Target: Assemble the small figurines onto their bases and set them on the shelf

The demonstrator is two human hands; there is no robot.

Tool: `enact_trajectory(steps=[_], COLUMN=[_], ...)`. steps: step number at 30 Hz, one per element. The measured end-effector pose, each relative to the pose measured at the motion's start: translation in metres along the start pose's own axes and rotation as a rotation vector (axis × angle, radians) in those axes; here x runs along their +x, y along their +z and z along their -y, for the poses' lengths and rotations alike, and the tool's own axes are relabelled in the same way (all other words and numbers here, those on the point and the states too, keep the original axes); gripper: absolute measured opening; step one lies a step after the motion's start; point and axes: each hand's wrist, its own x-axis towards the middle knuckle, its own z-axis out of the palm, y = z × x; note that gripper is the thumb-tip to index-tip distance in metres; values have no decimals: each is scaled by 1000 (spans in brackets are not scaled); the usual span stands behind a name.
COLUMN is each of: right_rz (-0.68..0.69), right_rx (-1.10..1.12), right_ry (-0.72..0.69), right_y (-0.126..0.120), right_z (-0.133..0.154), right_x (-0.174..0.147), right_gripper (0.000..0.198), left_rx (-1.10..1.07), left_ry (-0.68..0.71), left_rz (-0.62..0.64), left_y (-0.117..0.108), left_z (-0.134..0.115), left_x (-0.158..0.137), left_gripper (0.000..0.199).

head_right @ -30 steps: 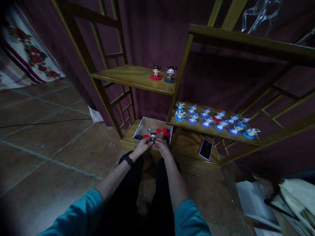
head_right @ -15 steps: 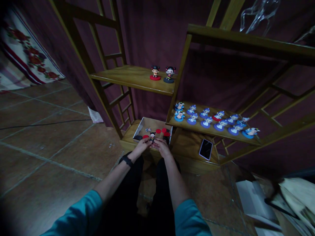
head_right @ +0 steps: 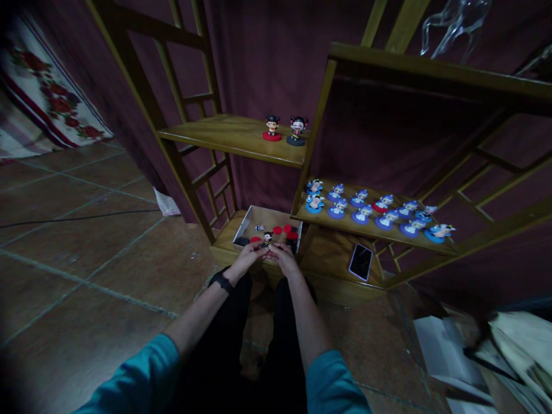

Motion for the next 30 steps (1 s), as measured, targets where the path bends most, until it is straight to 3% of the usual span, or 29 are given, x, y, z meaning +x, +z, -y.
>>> enact_trajectory(steps=[7,14,30], right_rz=[-8,18,35], right_rx=[35,25,19], right_ry=[2,9,-19], right_y=[0,1,3], right_z=[1,3,5], right_x=[1,-2,-2], right_gripper=[23,17,23], left_rx=[-77,-83,-63], left_ry=[-48,-86,-60], left_rz=[-40,-1,-32], left_y=[1,0,3], left_z=[-4,-9,-9], left_x=[-2,-2,-3], left_gripper=[38,33,46])
